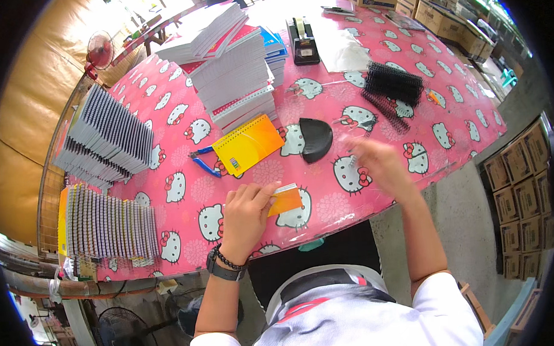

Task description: The person inserts spiral bindings into notebooks and stacks them on a table. The person handles yellow and pink notebooks, using a black spiral binding tool to secure the bindings.

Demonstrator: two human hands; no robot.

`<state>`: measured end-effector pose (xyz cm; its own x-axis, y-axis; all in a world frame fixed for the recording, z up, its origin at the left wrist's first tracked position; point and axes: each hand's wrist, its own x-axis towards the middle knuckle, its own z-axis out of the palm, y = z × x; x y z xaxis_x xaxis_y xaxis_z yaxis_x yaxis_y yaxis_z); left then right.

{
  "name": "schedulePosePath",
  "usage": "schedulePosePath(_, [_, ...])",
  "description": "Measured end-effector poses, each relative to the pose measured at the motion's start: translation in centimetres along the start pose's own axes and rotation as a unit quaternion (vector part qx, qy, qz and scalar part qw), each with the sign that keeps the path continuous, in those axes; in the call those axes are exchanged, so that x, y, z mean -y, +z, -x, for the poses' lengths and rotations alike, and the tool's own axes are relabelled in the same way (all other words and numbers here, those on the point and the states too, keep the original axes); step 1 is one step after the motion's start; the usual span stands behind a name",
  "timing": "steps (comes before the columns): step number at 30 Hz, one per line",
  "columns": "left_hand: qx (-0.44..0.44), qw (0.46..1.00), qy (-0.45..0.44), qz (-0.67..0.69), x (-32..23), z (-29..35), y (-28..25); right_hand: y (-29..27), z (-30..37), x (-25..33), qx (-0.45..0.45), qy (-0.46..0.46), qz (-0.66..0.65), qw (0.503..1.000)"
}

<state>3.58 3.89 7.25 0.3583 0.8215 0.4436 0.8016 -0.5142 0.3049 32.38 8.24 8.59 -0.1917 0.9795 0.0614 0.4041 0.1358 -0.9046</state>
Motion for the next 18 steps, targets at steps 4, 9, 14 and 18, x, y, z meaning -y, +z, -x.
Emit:
schedulePosePath(4, [0.008, 1.000, 0.027, 0.005, -0.7, 0.7, -0.5, 4.7, 1.0, 1.8, 0.072, -0.168, 0.015, 0.983])
schedulePosePath(9, [-0.001, 0.999, 0.031, 0.010, -1.0, 0.8, -0.5, 5.6, 0.9, 1.5, 0.086, -0.187, 0.016, 0.978])
schedulePosePath(14, [0.007, 0.999, 0.038, 0.000, -1.0, 1.0, -0.6, 5.9, 0.4, 1.4, 0.084, -0.237, 0.022, 0.968])
schedulePosePath(18, [0.013, 0.999, 0.038, 0.005, -1.0, 0.9, -0.7, 6.3, 0.2, 1.3, 0.024, -0.229, 0.034, 0.972])
